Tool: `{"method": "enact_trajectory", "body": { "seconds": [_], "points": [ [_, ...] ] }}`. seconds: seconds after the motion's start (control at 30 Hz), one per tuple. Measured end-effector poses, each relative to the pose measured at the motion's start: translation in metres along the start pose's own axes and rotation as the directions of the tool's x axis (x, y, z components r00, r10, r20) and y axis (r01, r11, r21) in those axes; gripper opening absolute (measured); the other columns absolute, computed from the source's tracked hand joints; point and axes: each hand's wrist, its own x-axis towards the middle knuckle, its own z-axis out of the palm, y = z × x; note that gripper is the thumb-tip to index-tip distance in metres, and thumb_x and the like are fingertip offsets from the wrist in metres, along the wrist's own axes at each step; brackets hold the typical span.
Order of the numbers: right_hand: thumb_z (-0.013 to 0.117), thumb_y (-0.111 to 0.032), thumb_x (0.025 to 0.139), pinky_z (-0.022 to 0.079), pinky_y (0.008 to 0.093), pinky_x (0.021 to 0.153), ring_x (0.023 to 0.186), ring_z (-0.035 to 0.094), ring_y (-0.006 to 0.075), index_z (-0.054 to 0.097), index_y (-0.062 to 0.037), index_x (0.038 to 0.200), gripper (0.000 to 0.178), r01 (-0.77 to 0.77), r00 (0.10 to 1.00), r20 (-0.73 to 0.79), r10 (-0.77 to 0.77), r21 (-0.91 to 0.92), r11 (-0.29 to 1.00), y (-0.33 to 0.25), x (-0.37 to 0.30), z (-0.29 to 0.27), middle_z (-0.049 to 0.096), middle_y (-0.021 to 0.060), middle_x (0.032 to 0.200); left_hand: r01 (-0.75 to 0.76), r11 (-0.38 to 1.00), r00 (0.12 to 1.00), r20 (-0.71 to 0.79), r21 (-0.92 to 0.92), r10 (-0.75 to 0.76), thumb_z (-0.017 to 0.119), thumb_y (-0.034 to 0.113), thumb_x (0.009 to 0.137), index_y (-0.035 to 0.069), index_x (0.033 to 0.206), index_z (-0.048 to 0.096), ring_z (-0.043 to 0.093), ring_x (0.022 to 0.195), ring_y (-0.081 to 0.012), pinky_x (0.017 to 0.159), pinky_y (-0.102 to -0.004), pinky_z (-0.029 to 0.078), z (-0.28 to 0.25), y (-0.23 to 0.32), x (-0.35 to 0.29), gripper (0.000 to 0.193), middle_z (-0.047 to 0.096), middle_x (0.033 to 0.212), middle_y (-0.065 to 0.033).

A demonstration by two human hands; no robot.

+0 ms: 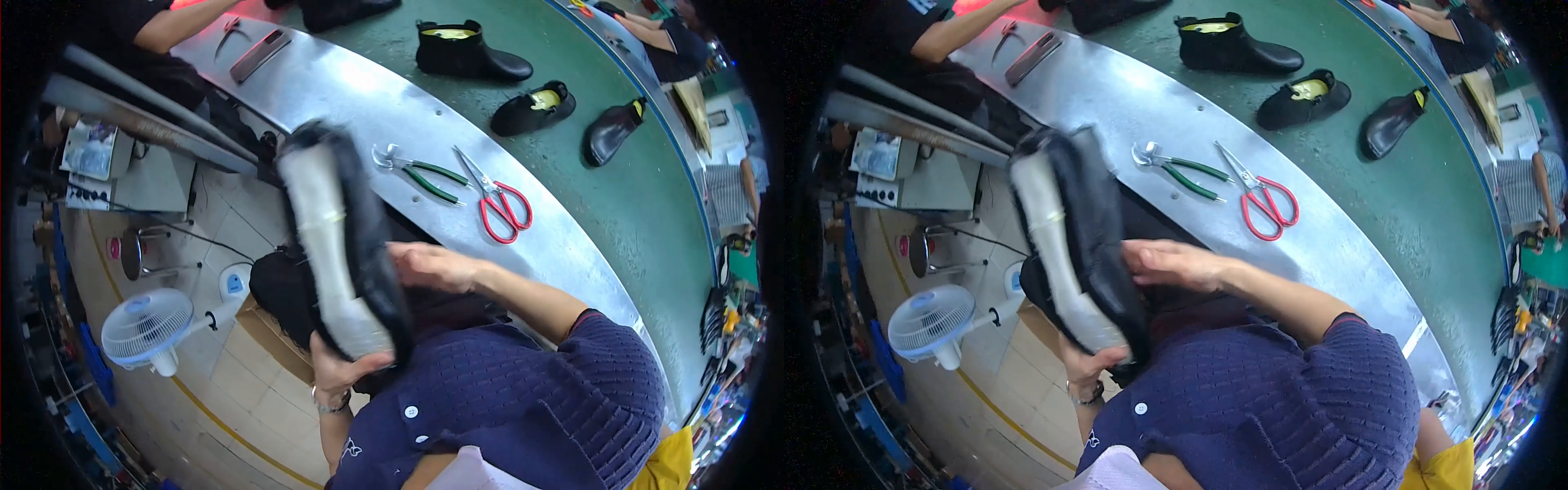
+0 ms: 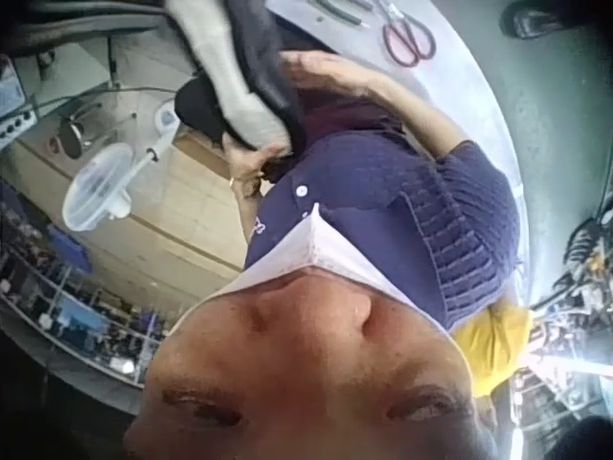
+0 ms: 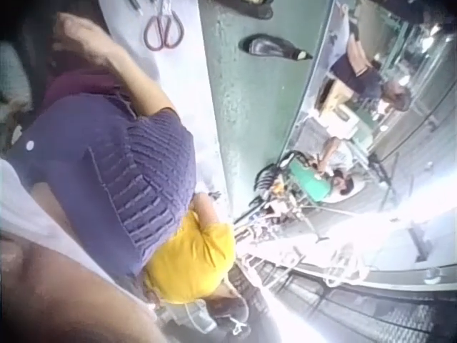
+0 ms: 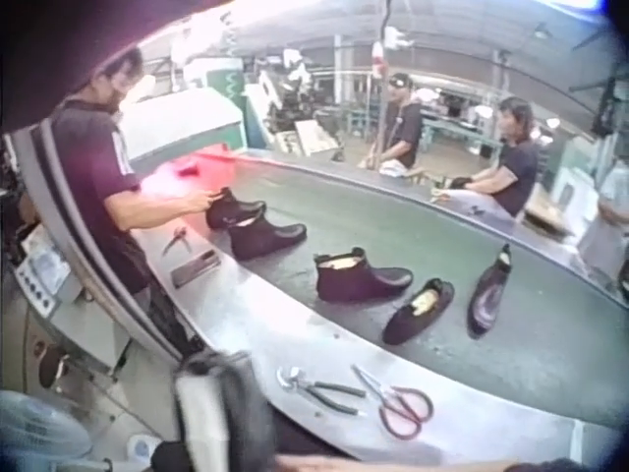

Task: Hand-lasting a shoe upper onto a last using pincers and a hammer.

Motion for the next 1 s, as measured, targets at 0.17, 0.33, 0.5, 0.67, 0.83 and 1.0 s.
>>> {"method": "enact_trajectory", "body": {
  "seconds": [0.17,0.33,0.5,0.67,0.83,1.0],
  "points": [
    [0.064,-0.071,0.074,0.041,0.0449,0.105,0.122,0.053,0.0284,0.044,-0.0100,0.140,0.092,0.507,0.862,-0.274,-0.427,0.432,0.746,-0.018,-0.059,-0.015,0.053,0.0115,0.136,-0.241,0.823,0.893,0.450,0.514,-0.020,0.086,0.042,0.067,-0.002,0.101,0.065,0.069,0.075,-0.0187,0.071,-0.0287,0.055,0.066,0.016,0.076,0.060,0.070,0.086,-0.0107],
    [0.060,-0.061,0.084,0.047,0.0433,0.099,0.111,0.061,0.0279,0.054,-0.0091,0.131,0.071,0.729,0.168,-0.856,-0.488,-0.226,0.647,-0.078,-0.156,-0.068,0.061,0.0107,0.126,-0.546,0.695,0.792,0.559,0.469,0.245,0.077,0.041,0.078,0.001,0.105,0.062,0.068,0.078,-0.0223,0.070,-0.0312,0.055,0.093,-0.004,0.087,0.051,0.068,0.090,-0.0112],
    [0.051,-0.064,0.089,0.046,0.0422,0.101,0.113,0.060,0.0265,0.048,-0.0062,0.136,0.075,0.695,-0.047,-0.812,-0.582,-0.445,0.565,-0.097,-0.252,-0.145,0.059,0.0096,0.129,-0.382,0.712,0.883,0.459,0.588,0.095,0.074,0.025,0.083,0.000,0.103,0.063,0.068,0.079,-0.0243,0.071,-0.0323,0.055,0.071,-0.016,0.091,0.033,0.068,0.090,-0.0133],
    [0.063,-0.041,0.090,0.048,0.0364,0.088,0.105,0.061,0.0225,0.056,-0.0016,0.130,0.056,-0.681,-0.258,-0.573,-0.777,-0.463,0.568,-0.092,-0.283,-0.212,0.062,0.0172,0.121,-0.329,0.707,0.904,0.426,0.626,0.043,0.072,0.023,0.085,0.000,0.102,0.063,0.068,0.080,-0.0251,0.071,-0.0333,0.055,0.061,-0.017,0.095,0.030,0.068,0.090,-0.0137],
    [0.073,-0.034,0.083,0.051,0.0347,0.075,0.083,0.066,0.0206,0.060,-0.0097,0.125,0.051,-0.434,0.009,-0.422,-0.906,-0.818,0.377,-0.141,-0.144,-0.125,0.068,0.0108,0.089,-0.324,0.714,0.906,0.422,0.620,0.044,0.072,0.023,0.085,0.001,0.103,0.062,0.067,0.081,-0.0271,0.072,-0.0343,0.053,0.061,-0.025,0.084,0.030,0.067,0.092,-0.0141],
    [0.077,-0.040,0.077,0.049,0.0354,0.063,0.065,0.064,0.0235,0.063,-0.0071,0.104,0.045,-0.613,0.093,-0.363,-0.927,-0.755,0.233,-0.162,-0.084,-0.138,0.066,0.0075,0.072,-0.355,0.683,0.910,0.404,0.638,0.096,0.071,0.023,0.085,0.001,0.103,0.062,0.066,0.082,-0.0277,0.072,-0.0344,0.053,0.052,-0.021,0.068,0.029,0.067,0.092,-0.0138]
  ]
}}
